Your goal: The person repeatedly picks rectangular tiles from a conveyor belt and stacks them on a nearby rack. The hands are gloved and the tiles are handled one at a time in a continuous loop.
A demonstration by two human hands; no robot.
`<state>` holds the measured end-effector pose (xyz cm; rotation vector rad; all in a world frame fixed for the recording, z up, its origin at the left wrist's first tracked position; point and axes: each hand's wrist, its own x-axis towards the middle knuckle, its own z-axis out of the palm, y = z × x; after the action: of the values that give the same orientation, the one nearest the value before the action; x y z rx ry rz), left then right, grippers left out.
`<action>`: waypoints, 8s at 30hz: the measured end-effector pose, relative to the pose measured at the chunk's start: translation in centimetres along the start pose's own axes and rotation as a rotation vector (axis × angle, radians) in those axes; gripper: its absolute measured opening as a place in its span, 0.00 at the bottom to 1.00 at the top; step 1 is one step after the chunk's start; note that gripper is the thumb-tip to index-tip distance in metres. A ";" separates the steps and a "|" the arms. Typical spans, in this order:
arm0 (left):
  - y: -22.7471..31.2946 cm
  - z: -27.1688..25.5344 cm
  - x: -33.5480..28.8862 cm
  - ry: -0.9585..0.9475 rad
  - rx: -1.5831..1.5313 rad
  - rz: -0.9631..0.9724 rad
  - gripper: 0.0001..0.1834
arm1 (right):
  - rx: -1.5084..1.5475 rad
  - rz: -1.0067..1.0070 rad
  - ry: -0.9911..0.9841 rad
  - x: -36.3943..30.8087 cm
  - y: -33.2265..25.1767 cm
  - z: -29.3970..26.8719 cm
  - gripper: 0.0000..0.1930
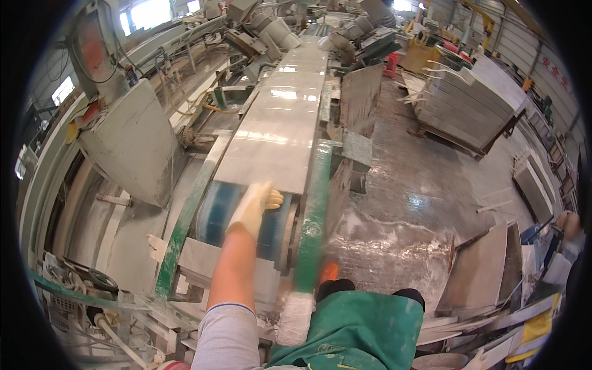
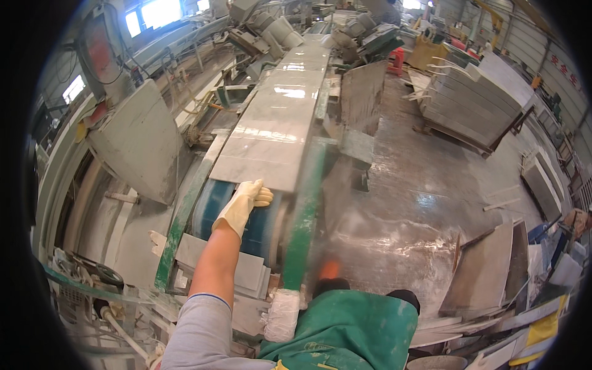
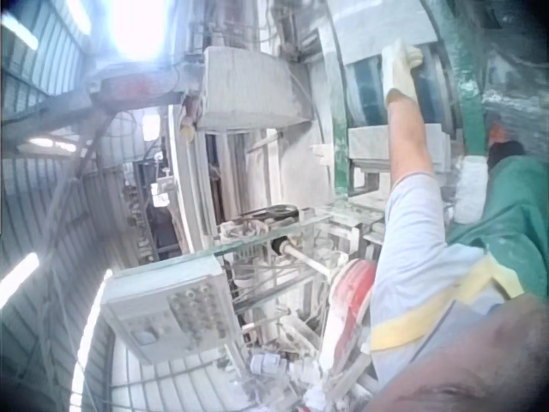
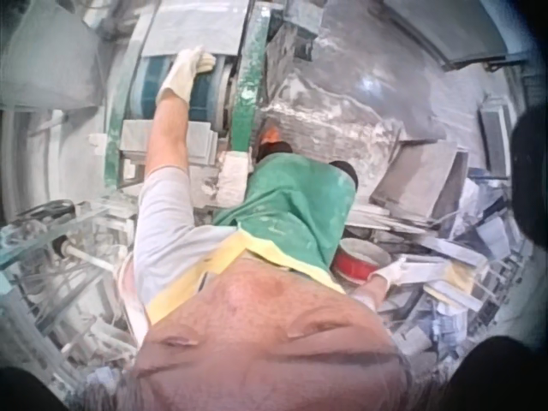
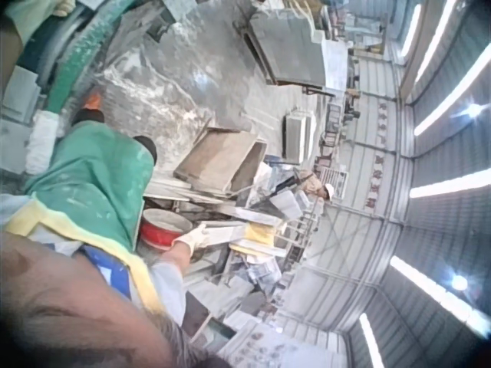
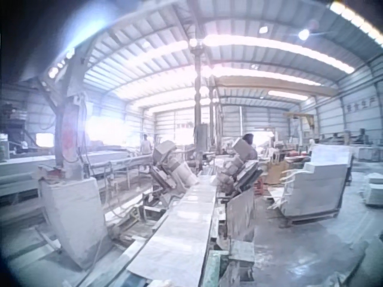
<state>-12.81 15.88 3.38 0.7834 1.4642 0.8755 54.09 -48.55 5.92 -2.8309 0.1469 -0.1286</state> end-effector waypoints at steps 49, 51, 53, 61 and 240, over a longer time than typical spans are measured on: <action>-3.1 5.6 -20.2 -0.104 -0.681 0.277 0.21 | 0.147 -2.243 -0.721 -43.8 -45.8 0.3 0.42; -3.5 2.7 -18.3 0.028 -0.724 0.273 0.21 | 0.243 -2.362 -0.586 -45.9 -46.6 1.8 0.42; -3.5 0.3 -16.0 0.120 -0.786 0.268 0.20 | 0.402 -2.286 -0.620 -45.4 -46.8 3.2 0.41; -3.6 -1.9 -8.1 0.207 -0.781 0.244 0.22 | 0.226 -1.810 -0.627 -28.1 -42.2 3.3 0.35; -4.0 4.1 -16.0 0.108 0.799 0.682 0.11 | -0.236 -0.638 0.381 9.9 -2.0 0.4 0.28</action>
<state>-7.42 0.33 7.65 1.9332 1.6747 0.8120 64.09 -47.69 6.86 -2.9387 -0.7087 -0.8329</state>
